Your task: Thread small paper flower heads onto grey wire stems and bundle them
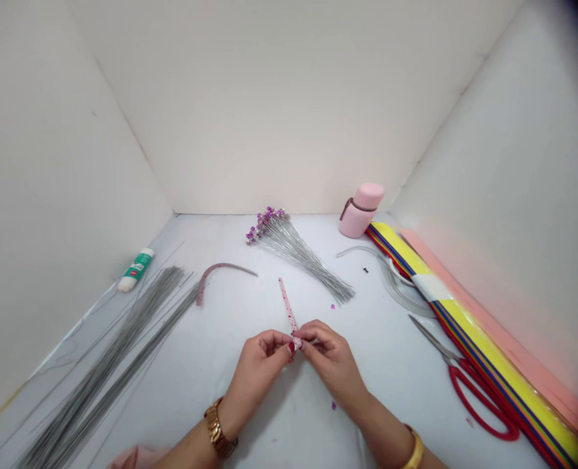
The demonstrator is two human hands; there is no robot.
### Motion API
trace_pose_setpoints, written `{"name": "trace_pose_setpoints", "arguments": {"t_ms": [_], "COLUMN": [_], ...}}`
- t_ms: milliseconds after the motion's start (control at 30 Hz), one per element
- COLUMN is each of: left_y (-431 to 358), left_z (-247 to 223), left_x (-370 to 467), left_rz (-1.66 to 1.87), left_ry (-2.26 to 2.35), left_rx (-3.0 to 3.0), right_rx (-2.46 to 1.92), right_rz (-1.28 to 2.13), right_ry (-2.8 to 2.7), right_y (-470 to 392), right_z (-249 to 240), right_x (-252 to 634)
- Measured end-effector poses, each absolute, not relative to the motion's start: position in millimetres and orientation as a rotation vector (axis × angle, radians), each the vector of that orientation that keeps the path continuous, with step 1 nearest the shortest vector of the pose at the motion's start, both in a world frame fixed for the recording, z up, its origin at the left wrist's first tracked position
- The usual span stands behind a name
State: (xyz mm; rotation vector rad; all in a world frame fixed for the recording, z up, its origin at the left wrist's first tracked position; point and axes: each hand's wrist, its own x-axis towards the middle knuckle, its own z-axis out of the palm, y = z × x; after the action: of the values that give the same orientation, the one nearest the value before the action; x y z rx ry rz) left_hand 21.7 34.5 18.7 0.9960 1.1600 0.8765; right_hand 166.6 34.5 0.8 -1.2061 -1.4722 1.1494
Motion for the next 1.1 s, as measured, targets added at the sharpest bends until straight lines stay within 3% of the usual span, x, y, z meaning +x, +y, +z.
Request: {"name": "trace_pose_setpoints", "arguments": {"t_ms": [633,867,1100], "left_y": [33.0,36.2,39.2], "left_z": [14.5,24.0,27.6], "left_x": [17.4,8.7,8.8], "left_rz": [0.952,0.954,0.878], "left_ry": [1.238,1.138,1.096], "left_rx": [1.162,1.575,1.353], "right_rx": [-1.155,-1.102,-1.083], "right_rz": [1.301,1.537,1.763], "right_ry": [-1.385,-1.297,-1.076], "right_y": [32.0,32.6,32.4], "right_z": [4.5,11.3,11.6], "right_x": [161.3,163.3,162.3]}}
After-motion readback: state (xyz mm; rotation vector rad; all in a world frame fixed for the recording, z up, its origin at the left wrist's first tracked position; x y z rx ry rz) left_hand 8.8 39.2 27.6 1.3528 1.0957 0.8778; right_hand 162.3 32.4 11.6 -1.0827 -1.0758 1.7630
